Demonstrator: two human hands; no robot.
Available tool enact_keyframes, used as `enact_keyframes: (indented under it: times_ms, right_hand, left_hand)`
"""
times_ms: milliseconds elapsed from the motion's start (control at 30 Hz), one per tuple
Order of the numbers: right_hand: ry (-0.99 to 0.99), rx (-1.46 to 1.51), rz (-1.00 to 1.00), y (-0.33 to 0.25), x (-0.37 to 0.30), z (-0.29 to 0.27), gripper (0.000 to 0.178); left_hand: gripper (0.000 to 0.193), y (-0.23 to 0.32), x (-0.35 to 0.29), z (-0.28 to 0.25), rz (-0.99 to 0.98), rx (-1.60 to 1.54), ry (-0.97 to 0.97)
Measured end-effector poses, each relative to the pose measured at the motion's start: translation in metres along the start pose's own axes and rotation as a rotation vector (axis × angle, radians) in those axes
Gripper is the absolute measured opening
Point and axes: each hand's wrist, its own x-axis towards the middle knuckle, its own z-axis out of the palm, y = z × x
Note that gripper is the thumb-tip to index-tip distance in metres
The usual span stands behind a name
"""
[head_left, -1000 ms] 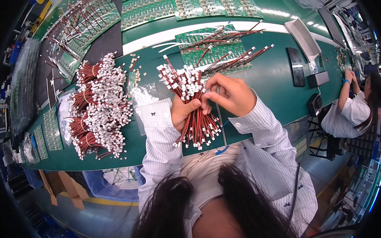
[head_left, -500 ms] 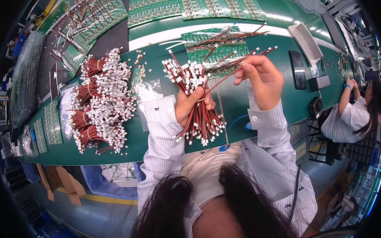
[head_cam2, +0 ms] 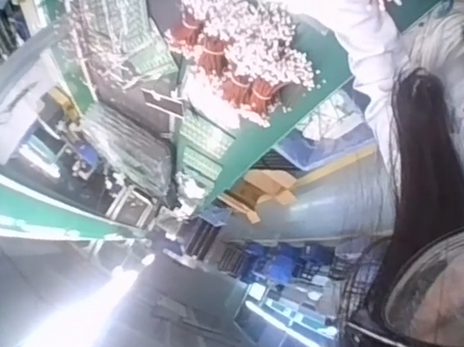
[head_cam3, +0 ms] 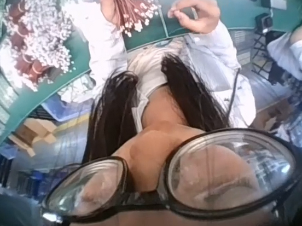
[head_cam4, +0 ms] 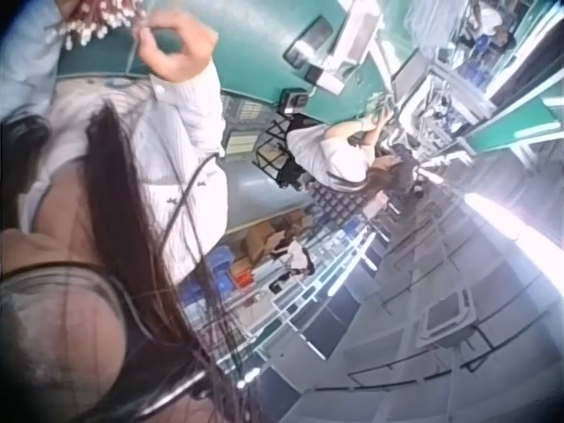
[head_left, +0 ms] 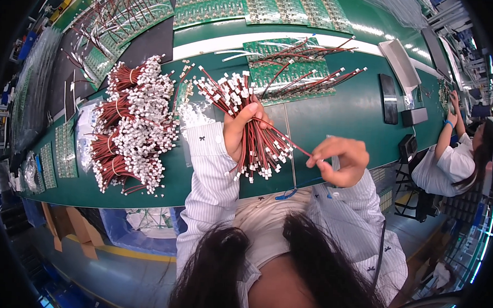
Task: The person organizes and bundles electrical wires with connectors by hand.
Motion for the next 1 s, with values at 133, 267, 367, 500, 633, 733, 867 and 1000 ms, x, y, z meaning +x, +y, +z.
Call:
enact_keyframes:
  times_ms: [133, 267, 367, 500, 633, 733, 867, 1000]
  right_hand:
    - [-0.151, -0.095, 0.041, 0.004, -0.016, 0.007, 0.012]
    - [-0.202, -0.111, 0.059, -0.003, -0.019, 0.012, 0.014]
    - [-0.006, -0.02, 0.114, 0.001, -0.02, 0.005, 0.011]
    - [0.298, 0.211, 0.244, 0.008, -0.015, -0.006, 0.007]
    - [0.313, 0.451, 0.297, 0.014, -0.008, -0.019, 0.009]
    - [0.296, 0.48, 0.303, 0.016, -0.009, -0.021, 0.009]
    - [0.145, 0.502, 0.327, 0.014, -0.013, -0.018, 0.008]
    - [-0.014, 0.531, 0.49, 0.014, -0.019, -0.014, 0.005]
  left_hand:
    - [0.017, 0.002, 0.001, 0.006, 0.062, 0.027, 0.075]
    - [0.016, 0.001, 0.0, 0.004, 0.03, 0.045, 0.065]
    - [0.016, 0.001, 0.001, 0.003, -0.004, -0.034, 0.051]
    - [0.021, 0.002, 0.0, 0.006, -0.066, -0.063, -0.014]
    - [0.023, -0.001, -0.001, 0.007, -0.119, -0.091, -0.077]
    - [0.023, -0.002, -0.001, 0.006, -0.126, -0.094, -0.087]
    - [0.024, 0.0, 0.0, 0.002, -0.077, -0.068, -0.074]
    - [0.023, 0.0, 0.002, 0.0, -0.04, -0.098, -0.071]
